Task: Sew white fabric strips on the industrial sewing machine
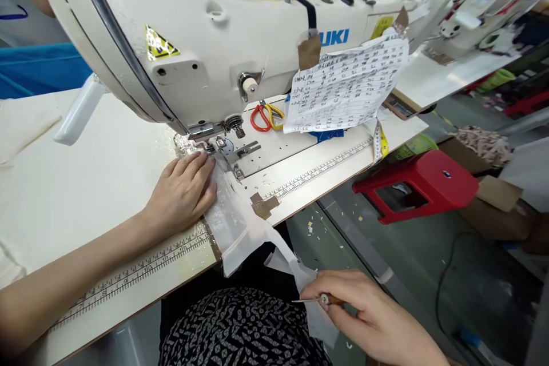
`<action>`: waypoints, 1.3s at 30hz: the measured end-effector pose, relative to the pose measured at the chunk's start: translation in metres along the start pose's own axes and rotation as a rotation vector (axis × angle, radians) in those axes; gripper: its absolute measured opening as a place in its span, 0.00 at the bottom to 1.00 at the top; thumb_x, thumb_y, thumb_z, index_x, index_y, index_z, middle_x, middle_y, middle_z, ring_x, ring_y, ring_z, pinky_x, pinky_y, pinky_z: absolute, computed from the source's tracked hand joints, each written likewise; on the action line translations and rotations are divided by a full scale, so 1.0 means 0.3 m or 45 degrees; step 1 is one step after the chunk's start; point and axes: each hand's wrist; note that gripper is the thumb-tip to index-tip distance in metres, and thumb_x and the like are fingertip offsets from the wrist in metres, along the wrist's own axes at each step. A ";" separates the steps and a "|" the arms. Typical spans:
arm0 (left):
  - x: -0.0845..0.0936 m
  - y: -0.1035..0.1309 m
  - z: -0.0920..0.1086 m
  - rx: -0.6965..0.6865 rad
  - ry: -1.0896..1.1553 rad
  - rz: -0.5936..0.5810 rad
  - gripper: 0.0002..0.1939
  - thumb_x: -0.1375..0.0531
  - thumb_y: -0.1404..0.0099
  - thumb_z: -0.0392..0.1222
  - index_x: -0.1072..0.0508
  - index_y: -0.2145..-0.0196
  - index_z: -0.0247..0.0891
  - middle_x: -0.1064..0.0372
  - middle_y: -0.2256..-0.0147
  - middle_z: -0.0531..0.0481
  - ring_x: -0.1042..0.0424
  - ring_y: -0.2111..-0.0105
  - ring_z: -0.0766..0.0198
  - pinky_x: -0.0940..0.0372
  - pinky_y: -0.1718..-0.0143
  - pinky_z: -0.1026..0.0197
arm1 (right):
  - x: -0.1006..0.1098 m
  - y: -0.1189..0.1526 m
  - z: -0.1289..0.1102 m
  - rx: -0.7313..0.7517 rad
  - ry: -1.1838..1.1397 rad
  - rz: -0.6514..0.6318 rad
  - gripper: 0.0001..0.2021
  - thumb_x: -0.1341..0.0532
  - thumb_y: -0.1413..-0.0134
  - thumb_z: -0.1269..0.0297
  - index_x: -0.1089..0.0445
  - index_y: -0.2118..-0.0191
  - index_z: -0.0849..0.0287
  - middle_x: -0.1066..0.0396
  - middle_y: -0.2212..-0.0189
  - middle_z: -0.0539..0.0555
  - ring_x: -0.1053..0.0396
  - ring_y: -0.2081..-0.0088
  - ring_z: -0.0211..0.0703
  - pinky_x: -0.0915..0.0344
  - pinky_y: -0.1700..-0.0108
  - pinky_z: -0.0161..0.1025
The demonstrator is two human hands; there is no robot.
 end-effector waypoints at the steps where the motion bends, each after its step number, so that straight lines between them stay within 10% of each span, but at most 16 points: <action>1: -0.002 -0.001 -0.002 0.001 0.005 0.004 0.28 0.56 0.29 0.48 0.35 0.39 0.30 0.37 0.38 0.33 0.41 0.36 0.44 0.44 0.37 0.39 | 0.001 -0.003 0.003 0.015 0.001 -0.010 0.16 0.46 0.38 0.68 0.22 0.55 0.47 0.19 0.63 0.54 0.21 0.60 0.46 0.26 0.58 0.36; 39: 0.036 0.012 0.021 -0.124 -0.051 0.064 0.24 0.56 0.27 0.42 0.32 0.43 0.26 0.34 0.47 0.31 0.38 0.45 0.43 0.41 0.42 0.35 | -0.038 -0.163 -0.043 0.311 -0.052 0.110 0.16 0.46 0.38 0.76 0.28 0.52 0.53 0.21 0.65 0.51 0.24 0.69 0.37 0.30 0.64 0.32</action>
Point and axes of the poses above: each hand's wrist, its own y-axis away from the middle knuckle, its own x-axis out of the back of the hand, z = x × y
